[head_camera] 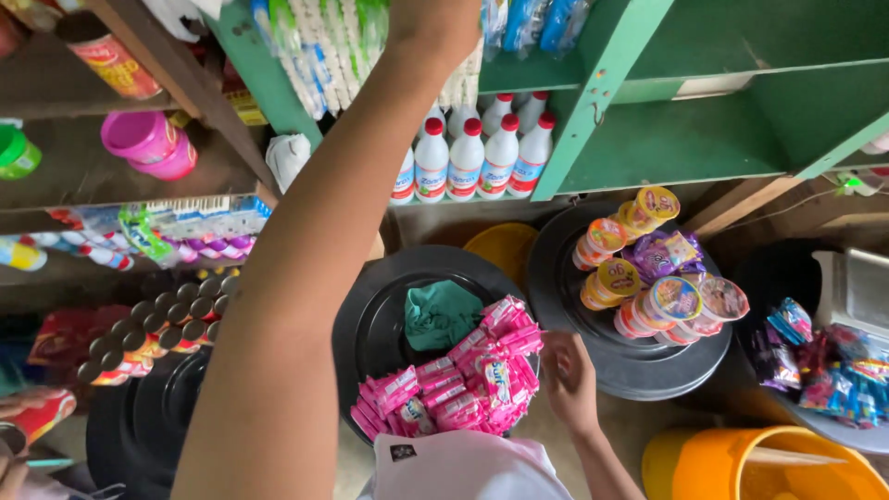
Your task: Cleaning detergent sachets with a cloth and organizing them on the grocery store shelves.
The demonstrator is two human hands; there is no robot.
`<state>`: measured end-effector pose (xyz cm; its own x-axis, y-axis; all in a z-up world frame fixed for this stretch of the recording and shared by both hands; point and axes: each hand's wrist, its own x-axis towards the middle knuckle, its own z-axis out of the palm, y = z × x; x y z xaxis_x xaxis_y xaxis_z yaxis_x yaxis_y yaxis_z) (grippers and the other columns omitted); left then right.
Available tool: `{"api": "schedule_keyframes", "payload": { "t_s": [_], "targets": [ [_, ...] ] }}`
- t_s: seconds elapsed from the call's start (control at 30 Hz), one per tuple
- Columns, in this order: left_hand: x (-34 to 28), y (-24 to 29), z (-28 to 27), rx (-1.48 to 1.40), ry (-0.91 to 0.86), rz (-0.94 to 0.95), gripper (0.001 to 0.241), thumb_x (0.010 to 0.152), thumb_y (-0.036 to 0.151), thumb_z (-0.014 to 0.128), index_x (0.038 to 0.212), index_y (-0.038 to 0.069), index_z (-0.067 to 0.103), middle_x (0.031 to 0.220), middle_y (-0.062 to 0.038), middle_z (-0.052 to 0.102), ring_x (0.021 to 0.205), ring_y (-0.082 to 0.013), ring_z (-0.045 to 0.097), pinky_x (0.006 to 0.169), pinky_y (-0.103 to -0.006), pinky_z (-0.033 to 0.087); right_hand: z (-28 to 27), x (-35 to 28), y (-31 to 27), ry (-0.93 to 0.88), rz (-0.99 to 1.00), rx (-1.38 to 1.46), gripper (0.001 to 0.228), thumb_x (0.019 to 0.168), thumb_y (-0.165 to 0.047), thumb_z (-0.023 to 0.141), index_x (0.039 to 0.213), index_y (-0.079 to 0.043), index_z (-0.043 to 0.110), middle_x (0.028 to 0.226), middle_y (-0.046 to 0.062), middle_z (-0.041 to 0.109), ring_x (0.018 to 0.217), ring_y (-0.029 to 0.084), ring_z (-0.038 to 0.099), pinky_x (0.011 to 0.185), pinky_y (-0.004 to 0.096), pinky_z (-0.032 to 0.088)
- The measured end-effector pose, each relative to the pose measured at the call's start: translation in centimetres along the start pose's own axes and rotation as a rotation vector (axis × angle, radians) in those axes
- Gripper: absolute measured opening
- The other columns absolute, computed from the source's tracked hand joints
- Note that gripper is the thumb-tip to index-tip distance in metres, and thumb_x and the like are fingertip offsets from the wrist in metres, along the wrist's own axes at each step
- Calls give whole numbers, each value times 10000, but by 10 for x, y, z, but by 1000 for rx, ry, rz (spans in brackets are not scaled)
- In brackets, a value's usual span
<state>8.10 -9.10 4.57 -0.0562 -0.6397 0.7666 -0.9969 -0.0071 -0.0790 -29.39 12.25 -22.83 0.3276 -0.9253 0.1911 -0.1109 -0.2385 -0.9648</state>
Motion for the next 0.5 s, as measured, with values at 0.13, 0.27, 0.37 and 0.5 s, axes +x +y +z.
{"api": "schedule_keyframes", "payload": {
  "t_s": [0.13, 0.27, 0.37, 0.5],
  "targets": [
    [-36, 37, -90, -270, 204, 79, 189, 895, -10, 718, 1065, 70, 693, 1027, -124, 698, 964, -343, 645, 859, -503, 476, -17, -19, 41, -9, 115, -43, 196, 960, -23, 609, 1156, -32, 614, 1099, 48, 660, 947, 138, 663, 834, 297, 543],
    [-120, 77, -130, -300, 260, 67, 219, 877, -27, 665, 1019, 137, 631, 1104, -36, 681, 1109, -249, 630, 1059, -492, 401, -21, -7, 54, -73, 110, -56, 191, 968, -23, 612, 1159, -29, 617, 1100, 48, 667, 989, 129, 680, 889, 300, 557],
    [-207, 100, -107, -423, 126, -166, 238, 883, -13, 653, 1070, 133, 672, 1058, -29, 699, 1042, -265, 630, 988, -480, 388, -21, 5, 67, -140, 41, -34, 160, 1012, -16, 623, 1172, -20, 617, 1053, 64, 646, 973, 137, 655, 908, 303, 562],
    [-340, 126, -69, -553, -182, -519, 236, 887, 0, 636, 1055, 140, 723, 1015, -51, 732, 971, -294, 680, 853, -458, 488, -7, 23, 43, -230, 80, -171, 237, 953, 22, 621, 1183, -32, 645, 1102, 86, 645, 953, 158, 696, 857, 300, 567]
  ]
}}
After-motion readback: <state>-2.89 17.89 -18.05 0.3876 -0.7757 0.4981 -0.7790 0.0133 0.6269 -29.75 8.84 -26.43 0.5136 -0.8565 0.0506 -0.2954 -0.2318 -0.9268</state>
